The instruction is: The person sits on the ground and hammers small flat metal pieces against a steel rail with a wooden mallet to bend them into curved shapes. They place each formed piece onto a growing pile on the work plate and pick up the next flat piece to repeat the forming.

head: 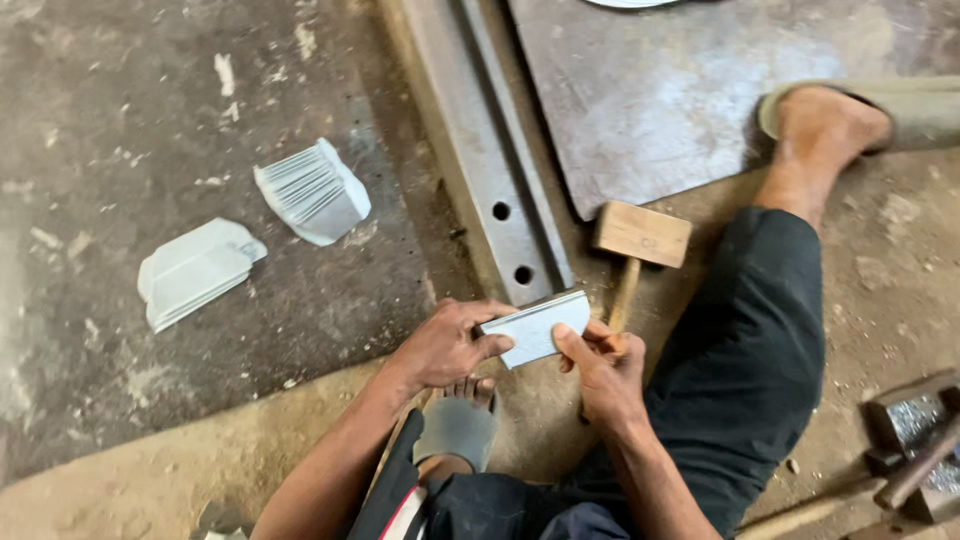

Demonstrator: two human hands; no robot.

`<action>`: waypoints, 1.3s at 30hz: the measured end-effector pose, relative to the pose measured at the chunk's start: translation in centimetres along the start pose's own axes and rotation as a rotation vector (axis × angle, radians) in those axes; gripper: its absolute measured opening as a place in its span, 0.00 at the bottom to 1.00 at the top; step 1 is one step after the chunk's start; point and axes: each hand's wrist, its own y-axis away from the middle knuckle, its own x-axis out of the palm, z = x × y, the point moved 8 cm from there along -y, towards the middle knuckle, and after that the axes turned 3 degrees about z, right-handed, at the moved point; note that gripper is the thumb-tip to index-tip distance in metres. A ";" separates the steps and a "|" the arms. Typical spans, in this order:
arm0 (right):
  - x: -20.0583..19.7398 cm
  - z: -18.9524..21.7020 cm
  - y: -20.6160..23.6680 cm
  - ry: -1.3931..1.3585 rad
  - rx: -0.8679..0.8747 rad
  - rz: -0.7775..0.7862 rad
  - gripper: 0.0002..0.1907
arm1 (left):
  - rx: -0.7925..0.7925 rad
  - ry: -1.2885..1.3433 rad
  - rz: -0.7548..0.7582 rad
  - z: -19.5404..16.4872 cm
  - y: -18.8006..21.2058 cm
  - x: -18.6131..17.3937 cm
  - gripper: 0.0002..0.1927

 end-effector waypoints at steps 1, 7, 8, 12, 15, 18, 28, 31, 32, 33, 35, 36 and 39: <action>0.5 0.5 0.1 -0.015 -0.015 0.010 0.08 | 0.131 -0.004 -0.020 -1.1 0.2 -0.4 0.20; 1.3 1.1 -0.3 -0.003 -0.044 -0.003 0.08 | 0.159 -0.015 -0.003 0.8 -0.6 -1.0 0.21; 1.4 0.9 -0.4 -0.005 -0.039 -0.003 0.08 | 0.152 -0.023 0.012 1.3 -0.8 -0.9 0.21; 2.2 0.6 -0.9 0.107 -0.021 0.005 0.08 | 0.361 -0.262 -0.076 0.4 -0.2 -1.4 0.22; 2.7 1.3 -2.0 0.113 -0.094 0.003 0.10 | 0.070 -0.231 -0.009 2.9 -1.4 -1.3 0.17; 2.8 0.6 -4.1 0.337 -0.046 0.088 0.11 | -0.188 -0.027 -0.038 6.2 -3.3 -2.7 0.16; -7.9 -5.6 -7.1 1.144 -0.117 -0.328 0.26 | 0.091 0.082 -0.301 10.3 -6.8 -9.3 0.18; -9.2 -8.5 -7.7 1.189 0.058 -0.245 0.25 | 0.072 0.035 -0.323 10.1 -7.0 -9.3 0.18; -9.5 -9.6 -7.8 1.199 0.188 -0.197 0.23 | 0.065 0.030 -0.330 9.9 -7.0 -9.3 0.19; -9.6 -10.3 -7.7 1.208 0.316 -0.149 0.21 | 0.058 0.025 -0.341 9.8 -6.9 -9.4 0.19; -9.5 -8.5 -7.2 0.867 0.215 -0.273 0.17 | 0.037 0.038 -0.351 9.8 -6.9 -9.6 0.19; -9.2 -7.4 -6.7 0.694 0.163 -0.326 0.14 | 0.026 0.044 -0.359 9.9 -6.8 -9.7 0.19; -6.7 -6.6 -4.2 -0.144 0.320 -0.214 0.11 | 0.042 -0.033 -0.390 9.7 -6.5 -9.9 0.19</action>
